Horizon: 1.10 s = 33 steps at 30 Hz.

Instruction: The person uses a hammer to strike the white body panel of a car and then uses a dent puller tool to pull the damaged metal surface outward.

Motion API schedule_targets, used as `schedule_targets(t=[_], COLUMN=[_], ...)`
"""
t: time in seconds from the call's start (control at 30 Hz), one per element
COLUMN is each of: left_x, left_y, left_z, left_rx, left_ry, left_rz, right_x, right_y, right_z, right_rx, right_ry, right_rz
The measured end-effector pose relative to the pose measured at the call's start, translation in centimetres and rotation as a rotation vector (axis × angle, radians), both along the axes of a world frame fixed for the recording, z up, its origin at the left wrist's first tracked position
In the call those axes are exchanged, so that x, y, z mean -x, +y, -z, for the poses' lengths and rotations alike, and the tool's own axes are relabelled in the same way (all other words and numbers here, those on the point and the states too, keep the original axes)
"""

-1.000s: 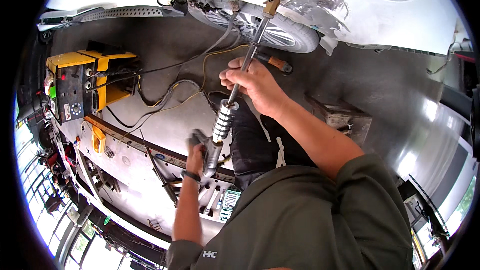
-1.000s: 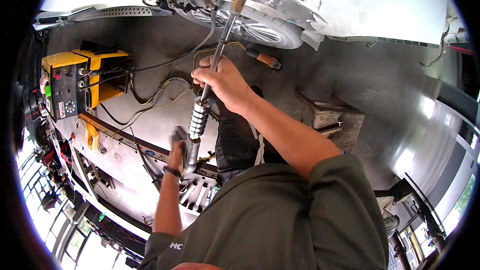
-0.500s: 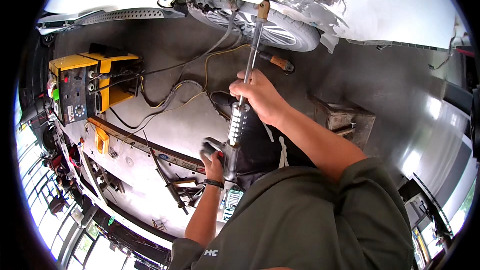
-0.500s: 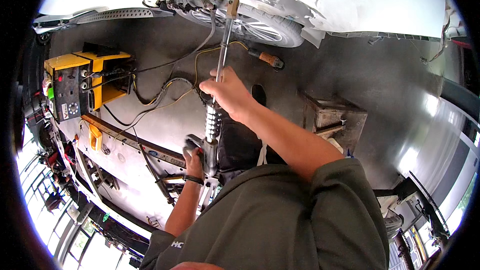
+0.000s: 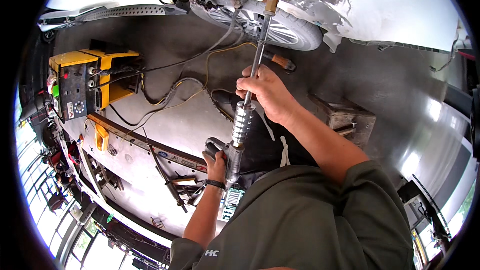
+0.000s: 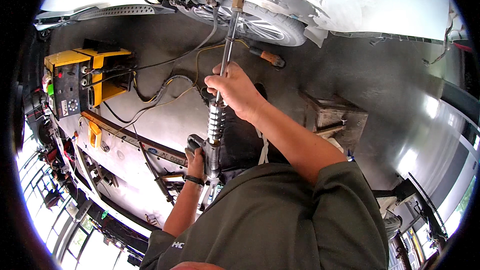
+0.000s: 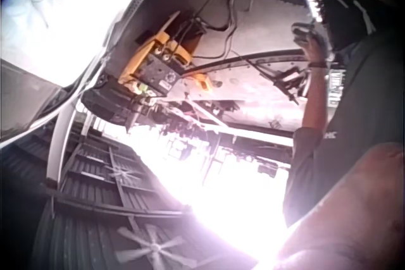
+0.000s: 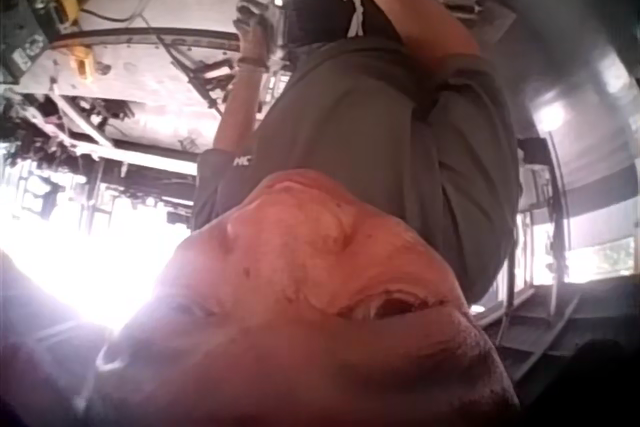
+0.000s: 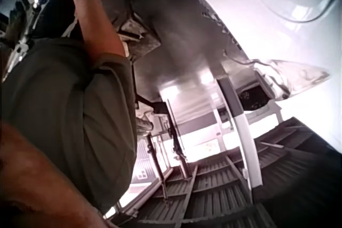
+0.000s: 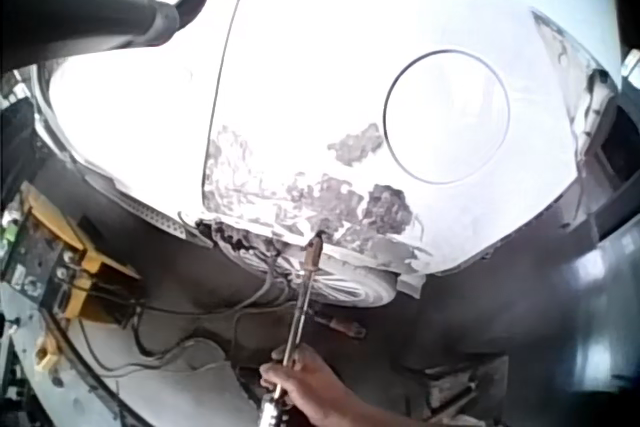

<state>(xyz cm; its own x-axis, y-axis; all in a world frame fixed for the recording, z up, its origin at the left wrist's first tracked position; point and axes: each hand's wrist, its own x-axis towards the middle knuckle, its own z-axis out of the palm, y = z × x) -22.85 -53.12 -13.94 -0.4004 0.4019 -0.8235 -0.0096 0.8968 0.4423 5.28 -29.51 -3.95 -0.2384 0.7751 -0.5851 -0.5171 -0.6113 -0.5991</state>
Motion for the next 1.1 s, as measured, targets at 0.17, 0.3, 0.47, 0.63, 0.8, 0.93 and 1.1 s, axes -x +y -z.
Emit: schedule_targets(t=[0.17, 0.3, 0.47, 0.63, 0.8, 0.93, 1.1], left_x=[-0.3, -0.3, -0.8, -1.1, 0.0, 1.1, 0.7], left_y=[0.5, 0.0, -0.2, -0.3, -3.2, -4.6, -5.0], left_z=[-0.7, -0.6, -0.7, -0.8, 1.7, 3.5, 4.1], left_rx=[0.012, 0.042, 0.043, 0.038, -0.074, -0.118, -0.112], left_ry=[0.066, 0.090, 0.145, -0.159, -0.070, -0.015, 0.007], left_rz=[0.060, 0.145, 0.348, -0.165, 0.110, 0.269, 0.265], right_x=[-0.1, -0.1, -0.1, 0.4, 3.3, 0.2, -0.4], right_y=[-0.1, 0.0, 0.0, -0.9, -4.5, 1.0, 1.4], right_z=[0.1, -0.2, 0.0, 0.5, 3.0, 3.2, 2.8], right_rx=[0.009, 0.025, 0.031, -0.003, 0.077, 0.102, 0.023], right_ry=[-0.011, -0.014, -0.029, -0.037, 0.163, 0.141, 0.011], right_rz=[-0.004, 0.017, 0.020, 0.034, 0.083, 0.054, 0.027])
